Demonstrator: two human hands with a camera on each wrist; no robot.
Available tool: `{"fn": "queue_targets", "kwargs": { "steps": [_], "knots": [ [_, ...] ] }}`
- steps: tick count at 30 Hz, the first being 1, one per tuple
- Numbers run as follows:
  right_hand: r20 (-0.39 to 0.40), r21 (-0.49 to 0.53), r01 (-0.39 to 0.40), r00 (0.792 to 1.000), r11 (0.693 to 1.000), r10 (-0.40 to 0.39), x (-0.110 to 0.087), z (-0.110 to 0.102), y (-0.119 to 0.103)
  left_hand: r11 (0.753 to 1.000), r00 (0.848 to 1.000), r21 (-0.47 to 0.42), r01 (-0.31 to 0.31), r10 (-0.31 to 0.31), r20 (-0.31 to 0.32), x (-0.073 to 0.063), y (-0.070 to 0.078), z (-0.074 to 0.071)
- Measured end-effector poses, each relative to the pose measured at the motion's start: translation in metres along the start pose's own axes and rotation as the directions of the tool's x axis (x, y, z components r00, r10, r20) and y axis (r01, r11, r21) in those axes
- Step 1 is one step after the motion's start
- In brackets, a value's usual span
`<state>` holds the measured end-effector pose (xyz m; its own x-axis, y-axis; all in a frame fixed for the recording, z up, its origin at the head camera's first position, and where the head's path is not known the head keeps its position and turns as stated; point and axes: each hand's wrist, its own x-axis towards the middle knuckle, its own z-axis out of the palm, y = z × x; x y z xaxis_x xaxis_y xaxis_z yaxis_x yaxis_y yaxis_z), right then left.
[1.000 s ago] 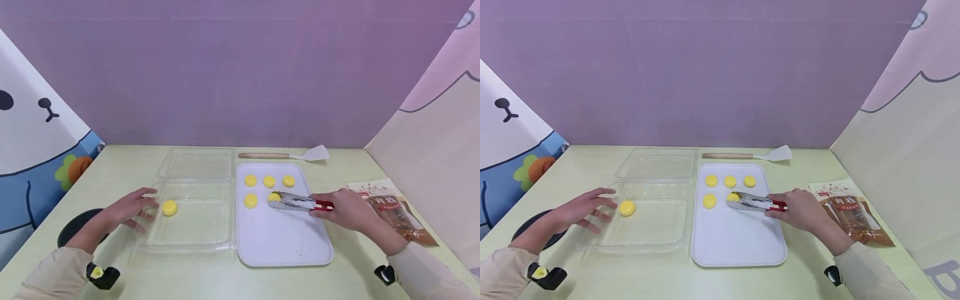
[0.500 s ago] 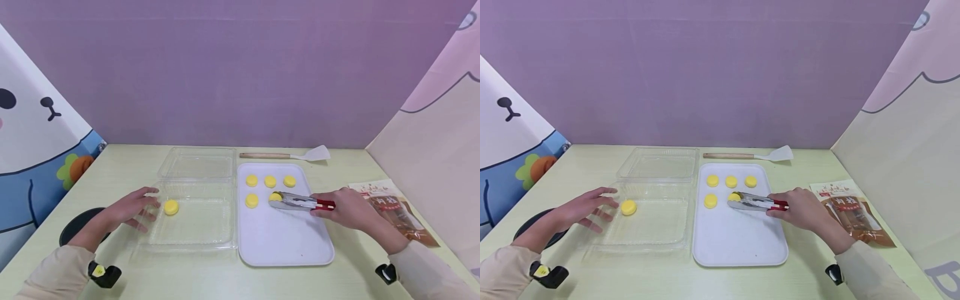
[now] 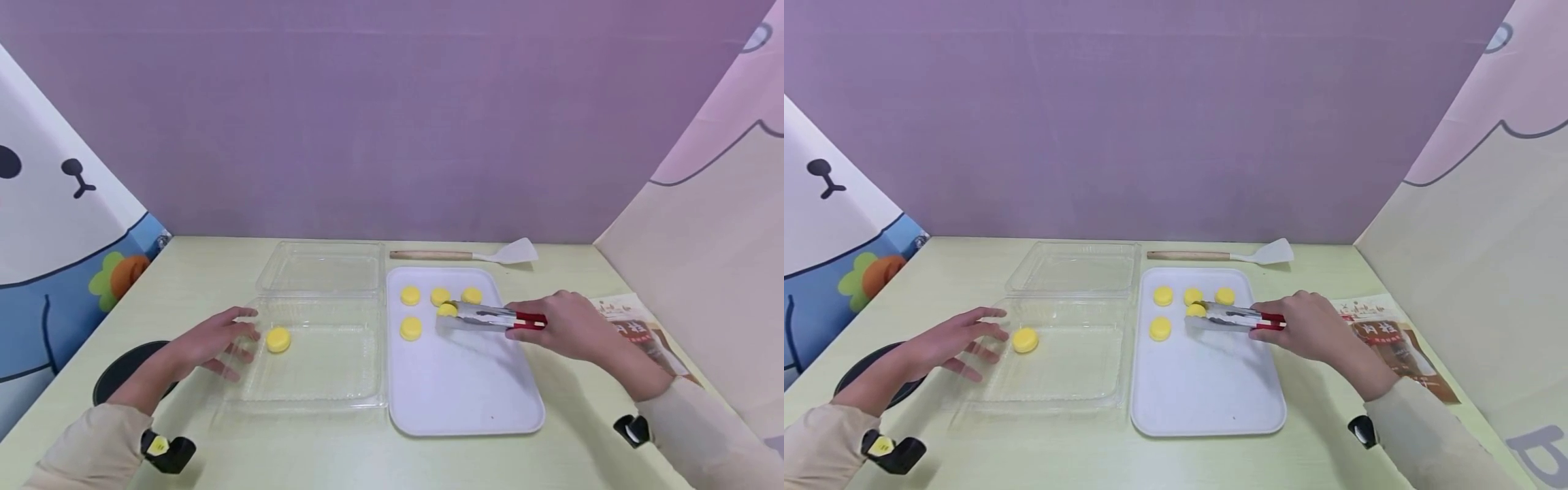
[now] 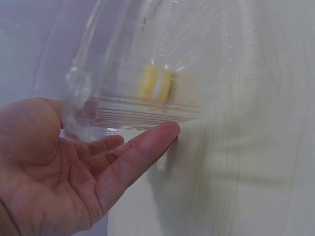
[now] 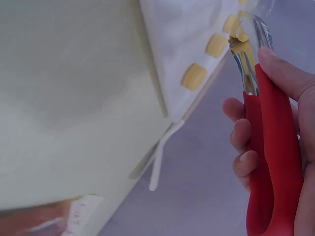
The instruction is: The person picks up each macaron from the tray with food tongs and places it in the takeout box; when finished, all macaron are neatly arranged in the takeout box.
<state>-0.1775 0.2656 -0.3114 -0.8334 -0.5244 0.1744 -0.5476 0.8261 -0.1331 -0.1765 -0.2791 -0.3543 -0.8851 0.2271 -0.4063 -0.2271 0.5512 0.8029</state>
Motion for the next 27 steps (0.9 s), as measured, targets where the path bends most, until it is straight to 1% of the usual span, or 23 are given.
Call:
{"fn": "queue_targets", "kwargs": {
  "steps": [4, 12, 19, 23, 27],
  "knots": [
    [-0.013, -0.001, 0.042, 0.999, 0.999, -0.042, 0.007, -0.009, -0.001, 1.0, 1.0, 0.0, 0.0, 0.0, -0.005, 0.0, 0.0, 0.0],
    [-0.016, -0.05, 0.106, 0.994, 0.993, -0.107, 0.021, -0.027, -0.014, 1.0, 1.0, 0.003, -0.002, 0.002, -0.006, 0.0, 0.0, 0.0],
    [0.014, -0.097, 0.156, 0.988, 0.983, -0.156, 0.039, -0.037, -0.036, 1.0, 1.0, -0.004, -0.003, 0.003, -0.01, -0.001, -0.002, 0.0],
    [0.012, -0.112, 0.199, 0.98, 0.974, -0.199, 0.05, -0.038, -0.051, 1.0, 1.0, -0.009, -0.005, 0.005, -0.008, -0.002, -0.001, 0.001],
    [0.026, -0.112, 0.218, 0.976, 0.97, -0.216, 0.061, -0.038, -0.065, 1.0, 1.0, -0.012, -0.003, 0.003, -0.006, -0.002, 0.0, 0.001]
  ]
}}
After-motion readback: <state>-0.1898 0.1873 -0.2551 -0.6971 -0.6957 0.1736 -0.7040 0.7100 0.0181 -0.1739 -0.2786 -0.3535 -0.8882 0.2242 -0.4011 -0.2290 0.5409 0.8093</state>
